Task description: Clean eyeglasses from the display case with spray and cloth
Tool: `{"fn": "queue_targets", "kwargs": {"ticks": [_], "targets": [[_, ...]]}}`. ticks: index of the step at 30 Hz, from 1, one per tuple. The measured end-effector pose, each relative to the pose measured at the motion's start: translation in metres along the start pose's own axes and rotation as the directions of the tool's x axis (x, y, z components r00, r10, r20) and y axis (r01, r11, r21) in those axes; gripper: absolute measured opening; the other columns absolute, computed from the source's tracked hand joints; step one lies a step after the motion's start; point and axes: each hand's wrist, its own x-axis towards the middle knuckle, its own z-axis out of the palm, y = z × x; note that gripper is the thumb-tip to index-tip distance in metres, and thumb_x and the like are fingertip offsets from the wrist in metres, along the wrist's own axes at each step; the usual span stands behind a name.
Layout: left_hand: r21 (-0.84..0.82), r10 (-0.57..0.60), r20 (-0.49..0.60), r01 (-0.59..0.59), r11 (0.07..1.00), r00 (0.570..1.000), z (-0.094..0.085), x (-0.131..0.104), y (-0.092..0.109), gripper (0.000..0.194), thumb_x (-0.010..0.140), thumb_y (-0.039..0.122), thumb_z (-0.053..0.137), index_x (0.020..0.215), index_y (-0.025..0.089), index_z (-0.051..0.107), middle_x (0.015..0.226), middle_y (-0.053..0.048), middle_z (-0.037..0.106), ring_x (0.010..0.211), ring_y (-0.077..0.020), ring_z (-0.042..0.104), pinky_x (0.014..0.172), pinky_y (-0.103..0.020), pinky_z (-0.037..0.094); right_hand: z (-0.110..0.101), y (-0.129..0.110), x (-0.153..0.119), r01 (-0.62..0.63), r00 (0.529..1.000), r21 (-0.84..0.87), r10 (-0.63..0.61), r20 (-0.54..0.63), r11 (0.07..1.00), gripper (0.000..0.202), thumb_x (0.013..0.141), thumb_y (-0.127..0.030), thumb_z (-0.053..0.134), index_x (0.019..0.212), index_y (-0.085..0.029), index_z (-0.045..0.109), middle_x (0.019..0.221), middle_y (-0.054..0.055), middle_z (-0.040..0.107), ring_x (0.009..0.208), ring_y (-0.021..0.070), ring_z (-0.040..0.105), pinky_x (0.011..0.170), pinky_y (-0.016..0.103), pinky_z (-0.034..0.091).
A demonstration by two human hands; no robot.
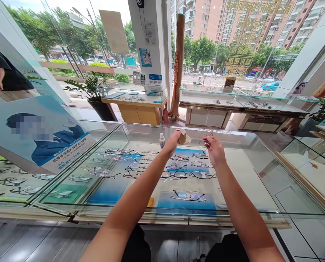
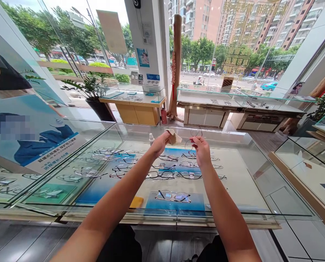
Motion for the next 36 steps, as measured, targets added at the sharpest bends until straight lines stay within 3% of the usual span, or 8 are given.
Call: {"fn": "queue_targets", "kwargs": {"ticks": [3,5,7,10,13,22,28,36], "targets": [[0.045,-0.096,0.011,0.095,0.994,0.995,-0.005,-0.004,0.003,0.056,0.095,0.056,0.068,0.135,0.016,0.068,0.161,-0.019,0.059,0.155,-0.0319,0.049,0.128,-0.047,0.035,0.000,-0.001,0.001,-0.024,0.999,0.022,0.023,0.036,0.999,0.021,0.077,-0.045,0.085,0.080,-0.026,0.078,0.096,0.003,0.077,0.090,0.0186,0.065,0.078,0.032,0.049],[0.146,-0.017,0.028,0.013,0.989,0.999,-0.004,-0.014,0.008,0.058,0.099,0.052,0.064,0.146,0.019,0.064,0.168,-0.018,0.052,0.160,-0.0330,0.043,0.132,-0.050,0.030,-0.001,-0.004,0.000,-0.039,0.995,0.005,0.039,0.097,0.999,0.020,0.077,-0.045,0.085,0.078,-0.026,0.077,0.092,0.003,0.077,0.088,0.0189,0.064,0.077,0.032,0.049],[0.286,0.153,0.042,-0.159,0.945,0.987,0.000,-0.029,0.015,0.058,0.101,0.046,0.063,0.154,0.021,0.059,0.170,-0.015,0.050,0.161,-0.0327,0.041,0.133,-0.050,0.028,-0.001,-0.007,0.000,-0.038,0.984,-0.043,0.045,0.173,0.998,0.020,0.077,-0.045,0.084,0.076,-0.026,0.077,0.088,0.003,0.076,0.087,0.0198,0.063,0.077,0.033,0.049],[0.462,0.413,0.078,-0.400,0.792,0.908,0.011,-0.052,0.024,0.060,0.103,0.039,0.060,0.160,0.023,0.053,0.171,-0.014,0.049,0.160,-0.0317,0.042,0.133,-0.049,0.030,-0.002,-0.013,-0.003,-0.028,0.959,-0.087,0.051,0.279,0.996,0.018,0.077,-0.042,0.083,0.073,-0.026,0.076,0.081,0.002,0.074,0.082,0.0197,0.061,0.079,0.035,0.048],[0.560,0.575,0.169,-0.558,0.612,0.801,0.023,-0.071,0.030,0.073,0.099,0.040,0.068,0.165,0.022,0.045,0.172,-0.016,0.045,0.161,-0.0349,0.041,0.134,-0.052,0.029,-0.004,-0.017,-0.004,-0.064,0.923,-0.080,0.090,0.374,0.995,0.017,0.077,-0.039,0.083,0.072,-0.024,0.076,0.080,0.002,0.071,0.080,0.0188,0.060,0.079,0.035,0.048],[0.619,0.725,0.310,-0.709,0.337,0.615,0.031,-0.076,0.021,0.072,0.093,0.054,0.080,0.153,0.024,0.055,0.147,-0.015,0.069,0.139,-0.0319,0.063,0.119,-0.053,0.050,-0.010,-0.014,-0.003,-0.205,0.810,-0.096,0.224,0.543,0.974,0.019,0.079,-0.033,0.079,0.069,-0.020,0.069,0.083,0.003,0.067,0.076,0.0162,0.059,0.075,0.031,0.047],[0.652,0.724,0.231,-0.656,0.380,0.650,0.033,-0.079,0.017,0.057,0.092,0.056,0.081,0.137,0.024,0.067,0.131,-0.012,0.078,0.125,-0.0296,0.073,0.108,-0.050,0.056,-0.008,-0.014,-0.004,-0.199,0.802,-0.105,0.223,0.554,0.974,0.020,0.082,-0.036,0.077,0.071,-0.020,0.071,0.081,0.003,0.068,0.075,0.0175,0.061,0.075,0.032,0.048],[0.510,0.656,0.035,-0.579,0.637,0.754,0.032,-0.076,0.020,0.052,0.092,0.051,0.083,0.134,0.024,0.070,0.129,-0.011,0.080,0.117,-0.0259,0.076,0.095,-0.042,0.058,-0.008,-0.017,-0.008,-0.077,0.827,-0.070,0.103,0.552,0.995,0.036,0.093,-0.053,0.063,0.107,-0.023,0.079,0.079,0.004,0.071,0.081,0.0229,0.066,0.078,0.036,0.051]]}}
